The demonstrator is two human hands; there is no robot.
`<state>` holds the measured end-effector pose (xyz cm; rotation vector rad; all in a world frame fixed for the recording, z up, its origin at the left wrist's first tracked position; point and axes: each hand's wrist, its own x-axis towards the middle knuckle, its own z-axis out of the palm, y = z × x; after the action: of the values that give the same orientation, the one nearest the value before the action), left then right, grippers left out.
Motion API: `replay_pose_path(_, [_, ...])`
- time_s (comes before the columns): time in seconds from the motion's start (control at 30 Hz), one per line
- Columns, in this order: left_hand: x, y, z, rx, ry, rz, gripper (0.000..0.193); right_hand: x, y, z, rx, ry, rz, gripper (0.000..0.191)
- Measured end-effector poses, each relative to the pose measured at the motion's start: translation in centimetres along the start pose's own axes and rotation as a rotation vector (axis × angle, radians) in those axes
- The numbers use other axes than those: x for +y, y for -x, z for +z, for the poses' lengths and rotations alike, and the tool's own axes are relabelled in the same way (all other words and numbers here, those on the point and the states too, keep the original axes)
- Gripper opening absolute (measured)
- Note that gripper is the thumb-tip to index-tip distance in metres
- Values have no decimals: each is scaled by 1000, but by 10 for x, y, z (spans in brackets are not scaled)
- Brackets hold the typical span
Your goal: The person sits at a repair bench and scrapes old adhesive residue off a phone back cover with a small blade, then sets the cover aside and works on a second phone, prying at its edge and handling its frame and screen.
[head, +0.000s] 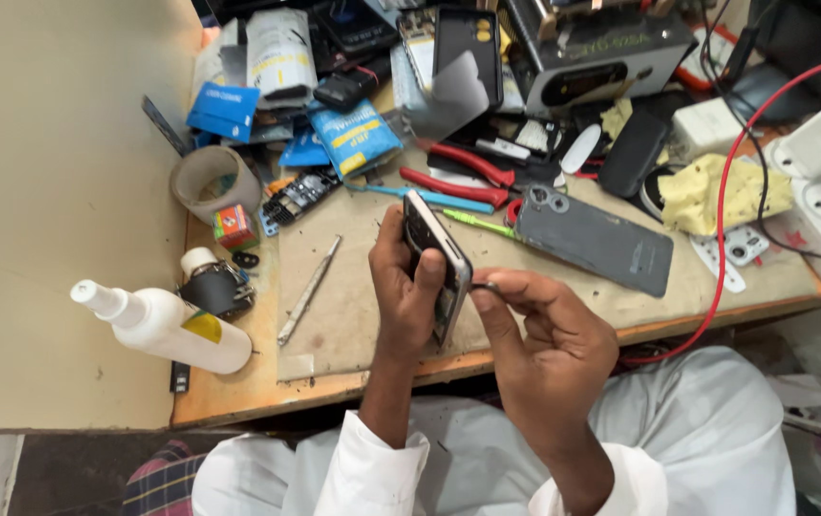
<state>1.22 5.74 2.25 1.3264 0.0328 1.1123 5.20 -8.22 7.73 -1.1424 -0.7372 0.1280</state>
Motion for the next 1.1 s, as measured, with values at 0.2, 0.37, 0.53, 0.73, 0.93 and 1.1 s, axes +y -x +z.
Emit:
replay_pose_path(0.2, [14, -8, 3, 7, -178, 73, 63, 5, -28, -18, -284, -34, 115, 16])
replay_pose_path(0.37, [27, -15, 4, -14, -190, 139, 62, 12, -30, -19, -413, -15, 37, 16])
replay_pose_path(0.53, [34, -14, 2, -41, -193, 83, 65, 14, -50, -20, -557, -140, 79, 16])
replay_pose_path(0.73, [33, -15, 1, -29, -192, 76, 62, -1, -13, -1, -290, 232, -92, 16])
replay_pose_path(0.93, [30, -9, -2, -30, -114, 69, 64, -4, -1, 9, -213, 145, -11, 15])
replay_pose_path(1.1, [24, -1, -4, -16, -93, 6, 67, 14, -19, -16, -482, -107, 101, 13])
